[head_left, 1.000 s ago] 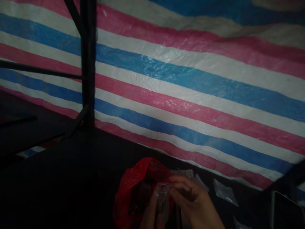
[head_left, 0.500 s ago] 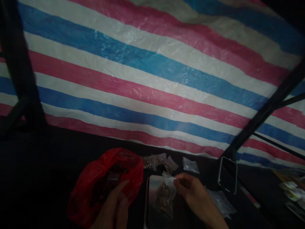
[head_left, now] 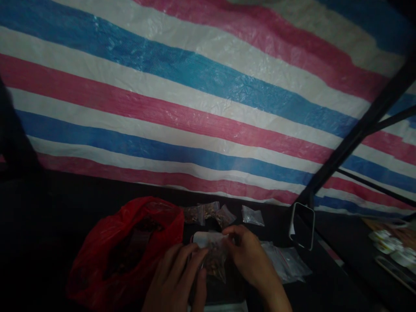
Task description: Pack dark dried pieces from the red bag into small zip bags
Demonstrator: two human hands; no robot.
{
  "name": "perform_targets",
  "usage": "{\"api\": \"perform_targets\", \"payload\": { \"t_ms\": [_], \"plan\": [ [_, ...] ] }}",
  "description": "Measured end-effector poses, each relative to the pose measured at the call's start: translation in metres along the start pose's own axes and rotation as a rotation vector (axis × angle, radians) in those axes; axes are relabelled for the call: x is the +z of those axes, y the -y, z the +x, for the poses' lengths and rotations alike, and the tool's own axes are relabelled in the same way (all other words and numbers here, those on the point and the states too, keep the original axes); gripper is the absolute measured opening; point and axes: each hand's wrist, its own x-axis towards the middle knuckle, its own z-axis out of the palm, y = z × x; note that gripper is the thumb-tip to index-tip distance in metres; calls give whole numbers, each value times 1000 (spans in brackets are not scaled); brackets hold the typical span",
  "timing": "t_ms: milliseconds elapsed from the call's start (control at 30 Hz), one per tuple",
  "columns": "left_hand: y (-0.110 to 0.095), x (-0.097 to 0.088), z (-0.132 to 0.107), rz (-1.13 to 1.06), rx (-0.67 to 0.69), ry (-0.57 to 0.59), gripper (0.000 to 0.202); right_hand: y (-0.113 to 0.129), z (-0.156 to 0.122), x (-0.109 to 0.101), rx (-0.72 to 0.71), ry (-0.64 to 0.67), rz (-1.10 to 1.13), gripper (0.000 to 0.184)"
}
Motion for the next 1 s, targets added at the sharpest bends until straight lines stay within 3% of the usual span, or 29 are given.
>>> {"api": "perform_targets", "payload": {
  "t_ms": [167, 367, 600, 1000],
  "plan": [
    [-4, -7, 13, -86, -104, -62, 27, -2, 0, -8, -38, 29, 20, 27],
    [11, -22, 11, -120, -280, -146, 24, 0, 1, -25, -17, -35, 6, 31],
    [18, -26, 9, -45, -278, -208, 23, -7, -1, -20, -6, -12, 27, 30],
    [23, -32, 5, -34, -285, -214, 23, -6, -2, -17, 35, 57, -39, 37]
  ]
}}
